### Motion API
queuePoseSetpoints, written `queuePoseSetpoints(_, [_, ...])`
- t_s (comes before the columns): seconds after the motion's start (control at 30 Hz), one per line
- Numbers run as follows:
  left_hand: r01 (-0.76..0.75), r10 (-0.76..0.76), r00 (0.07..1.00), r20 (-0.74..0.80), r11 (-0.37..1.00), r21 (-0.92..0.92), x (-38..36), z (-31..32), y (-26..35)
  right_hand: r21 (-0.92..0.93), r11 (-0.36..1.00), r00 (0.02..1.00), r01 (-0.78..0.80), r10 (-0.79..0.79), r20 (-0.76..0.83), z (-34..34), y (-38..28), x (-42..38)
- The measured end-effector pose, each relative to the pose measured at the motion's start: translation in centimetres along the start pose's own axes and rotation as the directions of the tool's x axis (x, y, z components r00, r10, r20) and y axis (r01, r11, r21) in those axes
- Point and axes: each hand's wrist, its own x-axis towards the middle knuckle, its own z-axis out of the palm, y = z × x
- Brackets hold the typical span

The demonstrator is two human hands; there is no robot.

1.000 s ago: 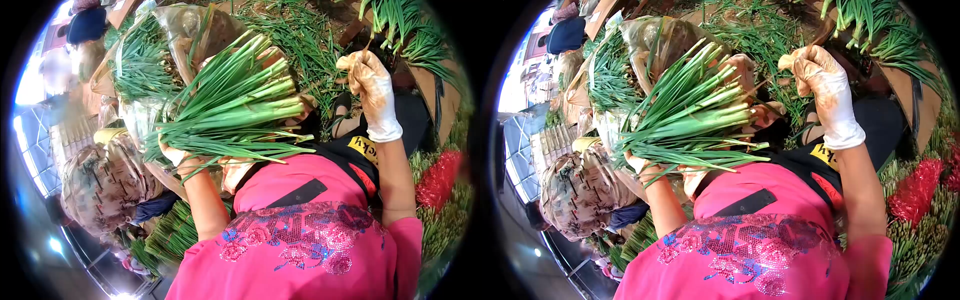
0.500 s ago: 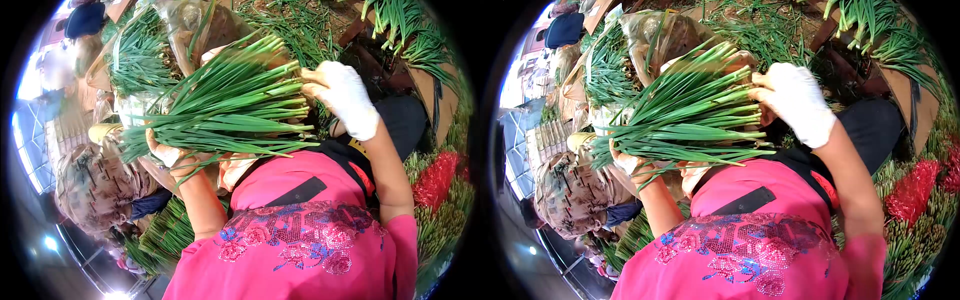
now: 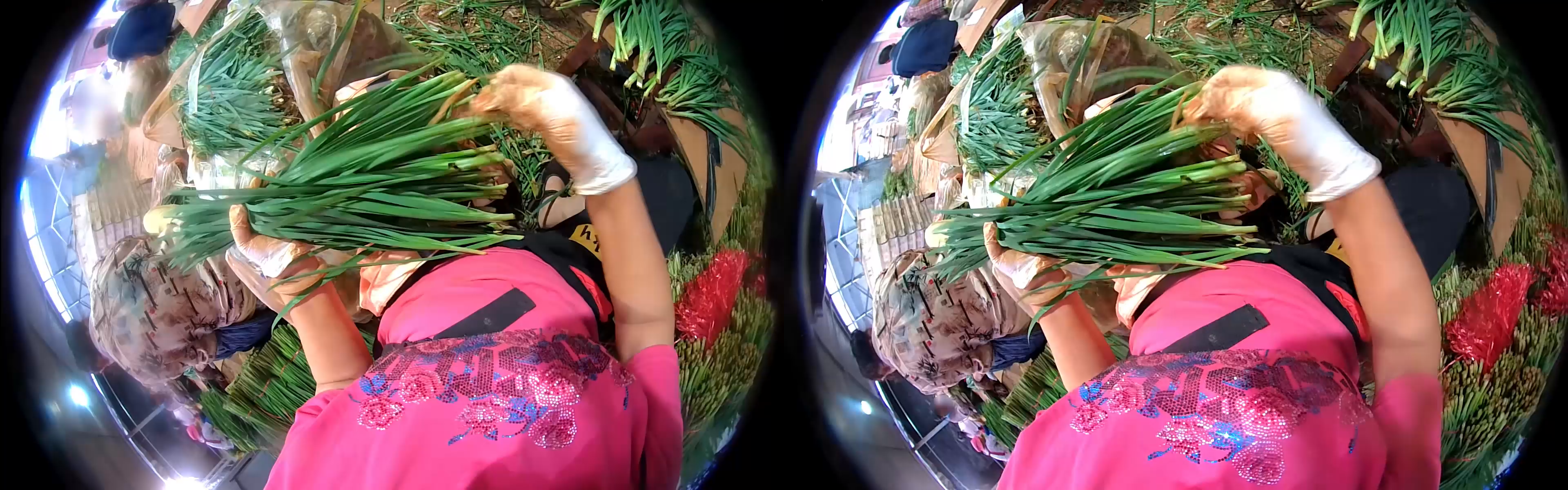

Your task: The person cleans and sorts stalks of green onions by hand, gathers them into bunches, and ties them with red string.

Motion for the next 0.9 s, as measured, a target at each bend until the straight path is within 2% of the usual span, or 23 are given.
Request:
queuePoseSetpoints(0.03, [0.014,-0.015,1.000,-0.015,1.000,-0.015,0.0,-0.1,0.1,0.129,0.989,0.997,0.076,-0.074,-0.014,-0.9,-0.7,-0.6])
queuePoseSetpoints(0.07, [0.004,-0.004,1.000,-0.021,1.000,-0.020,0.6,-1.0,0.1,0.453,0.888,0.997,0.073,-0.079,-0.007,-3.5,-1.1,-1.1])
queuePoseSetpoints(0.1, [0.003,-0.004,1.000,-0.012,0.999,-0.037,0.6,-1.3,0.0,0.624,0.769,0.991,0.135,-0.119,-0.068,-6.0,-1.5,-1.9])
queuePoseSetpoints(0.13, [0.006,-0.006,1.000,-0.019,1.000,-0.020,1.5,-2.7,-0.1,0.763,0.615,0.979,0.200,-0.159,-0.129,-8.5,-1.8,-2.7])
queuePoseSetpoints(0.17, [0.009,-0.009,1.000,-0.023,1.000,-0.003,2.4,-4.0,-0.1,0.778,0.528,0.940,0.340,-0.224,-0.258,-10.3,-2.1,-3.5])
queuePoseSetpoints(0.2, [-0.042,0.043,0.998,-0.055,0.999,0.017,2.0,-3.5,-0.4,0.344,0.901,0.918,0.266,-0.128,-0.375,-12.0,-1.8,-4.2])
queuePoseSetpoints(0.23, [-0.091,0.094,0.992,-0.085,0.995,0.041,1.7,-3.1,-0.7,-0.172,0.985,0.851,0.022,-0.109,-0.514,-12.7,-1.4,-4.6])
queuePoseSetpoints(0.27, [-0.116,0.118,0.993,-0.020,0.991,0.063,2.2,-3.8,-0.8,-0.244,0.970,0.914,0.003,-0.101,-0.394,-12.5,0.4,-4.6])
queuePoseSetpoints(0.3, [-0.035,0.035,0.999,-0.040,0.999,-0.012,1.9,-3.4,-0.6,-0.313,0.950,0.959,-0.012,-0.078,-0.272,-11.8,2.2,-4.5])
queuePoseSetpoints(0.37, [0.029,-0.029,1.000,-0.004,1.000,0.006,1.2,-2.2,-0.4,-0.374,0.927,0.960,-0.008,-0.098,-0.263,-8.7,3.5,-3.0])
queuePoseSetpoints(0.43, [0.046,-0.044,0.996,0.074,0.999,-0.014,1.7,-2.9,0.1,-0.729,0.651,0.962,-0.212,0.006,-0.274,-3.0,2.9,-0.6])
queuePoseSetpoints(0.47, [0.055,-0.052,0.992,0.117,0.998,-0.026,2.0,-3.0,0.3,-0.897,0.432,0.976,0.096,-0.219,-0.001,-2.1,4.0,0.6])
queuePoseSetpoints(0.5, [-0.020,0.019,0.995,0.095,1.000,0.009,1.6,-2.3,-0.1,-0.918,0.126,0.882,0.375,-0.352,0.312,-1.5,5.6,1.9])
queuePoseSetpoints(0.57, [-0.044,0.044,0.999,0.010,0.999,0.027,1.0,-1.2,-0.2,-0.942,0.254,0.975,0.217,-0.096,0.199,1.0,7.2,4.5])
queuePoseSetpoints(0.63, [-0.075,0.069,0.994,0.084,0.995,0.062,0.6,-0.9,-0.2,-0.836,0.536,0.993,-0.119,0.060,-0.103,2.9,7.3,6.1])
queuePoseSetpoints(0.7, [-0.074,0.060,0.987,0.151,0.993,0.090,0.8,-1.5,-0.1,-0.930,0.366,0.998,-0.039,-0.033,-0.055,1.7,9.6,6.6])
queuePoseSetpoints(0.77, [-0.056,0.053,0.997,0.047,0.997,0.058,1.3,-2.5,0.1,-0.923,0.380,0.995,-0.063,-0.050,-0.088,-0.3,10.5,6.8])
queuePoseSetpoints(0.83, [-0.036,0.037,0.999,-0.027,0.999,0.012,1.8,-3.0,0.1,-0.950,0.308,0.980,-0.054,-0.165,-0.109,-5.1,10.9,5.6])
queuePoseSetpoints(0.87, [-0.002,0.003,1.000,0.025,0.999,-0.049,2.7,-5.1,0.1,-0.995,0.098,0.993,-0.028,-0.113,-0.039,-9.4,12.0,4.6])
queuePoseSetpoints(0.9, [-0.038,0.038,0.999,-0.005,0.998,0.041,3.3,-6.2,-0.1,-0.993,-0.117,0.999,0.014,-0.045,0.020,-12.7,12.9,3.8])
